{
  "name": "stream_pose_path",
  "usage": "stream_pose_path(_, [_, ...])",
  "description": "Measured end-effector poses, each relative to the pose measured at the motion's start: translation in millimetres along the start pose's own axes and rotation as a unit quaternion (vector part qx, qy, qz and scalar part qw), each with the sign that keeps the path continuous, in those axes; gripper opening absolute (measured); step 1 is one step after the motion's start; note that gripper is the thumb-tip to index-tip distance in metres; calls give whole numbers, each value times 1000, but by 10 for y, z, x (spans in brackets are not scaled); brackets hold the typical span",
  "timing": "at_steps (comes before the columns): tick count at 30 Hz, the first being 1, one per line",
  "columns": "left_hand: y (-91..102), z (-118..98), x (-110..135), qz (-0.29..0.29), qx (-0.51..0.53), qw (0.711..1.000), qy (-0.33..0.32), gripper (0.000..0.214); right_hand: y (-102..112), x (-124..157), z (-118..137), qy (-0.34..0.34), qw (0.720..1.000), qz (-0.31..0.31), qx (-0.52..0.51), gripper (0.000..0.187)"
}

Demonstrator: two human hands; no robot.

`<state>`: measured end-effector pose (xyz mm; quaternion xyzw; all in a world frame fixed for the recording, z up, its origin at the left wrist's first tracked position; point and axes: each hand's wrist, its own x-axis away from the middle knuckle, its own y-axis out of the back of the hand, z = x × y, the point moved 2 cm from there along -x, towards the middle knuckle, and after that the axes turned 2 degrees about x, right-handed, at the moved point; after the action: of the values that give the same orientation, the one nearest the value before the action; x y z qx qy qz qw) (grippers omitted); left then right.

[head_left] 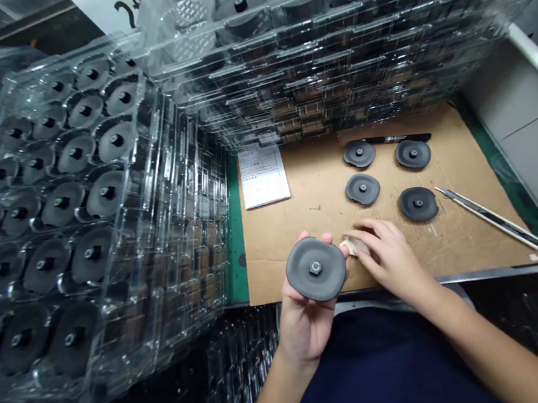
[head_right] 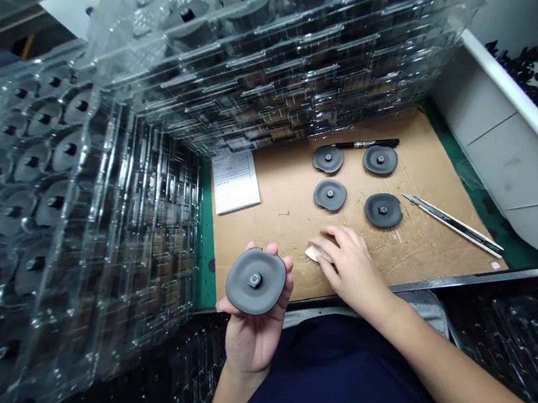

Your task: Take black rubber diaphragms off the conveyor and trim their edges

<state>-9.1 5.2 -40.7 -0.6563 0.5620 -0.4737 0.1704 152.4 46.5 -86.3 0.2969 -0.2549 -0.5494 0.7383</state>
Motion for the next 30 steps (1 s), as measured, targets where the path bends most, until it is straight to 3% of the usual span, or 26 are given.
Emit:
stream_pose_path(8, [-83,77,56,35,14,998,50,56,174,201,1,30,1000,6,-5,27])
stream_pose_path(10, [-73,83,71,38,-15,998,37,58,161,265,12,31,999,12,-21,28])
stream_pose_path(12, [-44,69,74,71,-91,993,-18,58,157,313,37,33,999,21,-37,29])
stream_pose_path(14, [-22,31,73,123,-229,958,-124,59,177,343,69,33,998,24,-47,27])
stream_pose_path(16, [-24,-9,79,164,-380,880,-235,79,226,363,98,26,998,19,-53,25])
stream_pose_path(18, [-43,-35,90,175,-473,811,-295,101,293,382,124,13,998,5,-61,24])
stream_pose_path(19, [-57,-44,98,177,-495,794,-305,107,330,396,136,7,998,-4,-70,24])
stream_pose_path(23, [-127,-55,153,175,-513,777,-319,111,447,491,195,2,991,-34,-133,25])
stream_pose_path(28, [-177,-47,237,166,-515,781,-313,109,541,633,306,11,961,-83,-263,26])
stream_pose_path(30, [-186,-43,272,173,-507,788,-303,107,578,649,378,18,945,-68,-318,27])
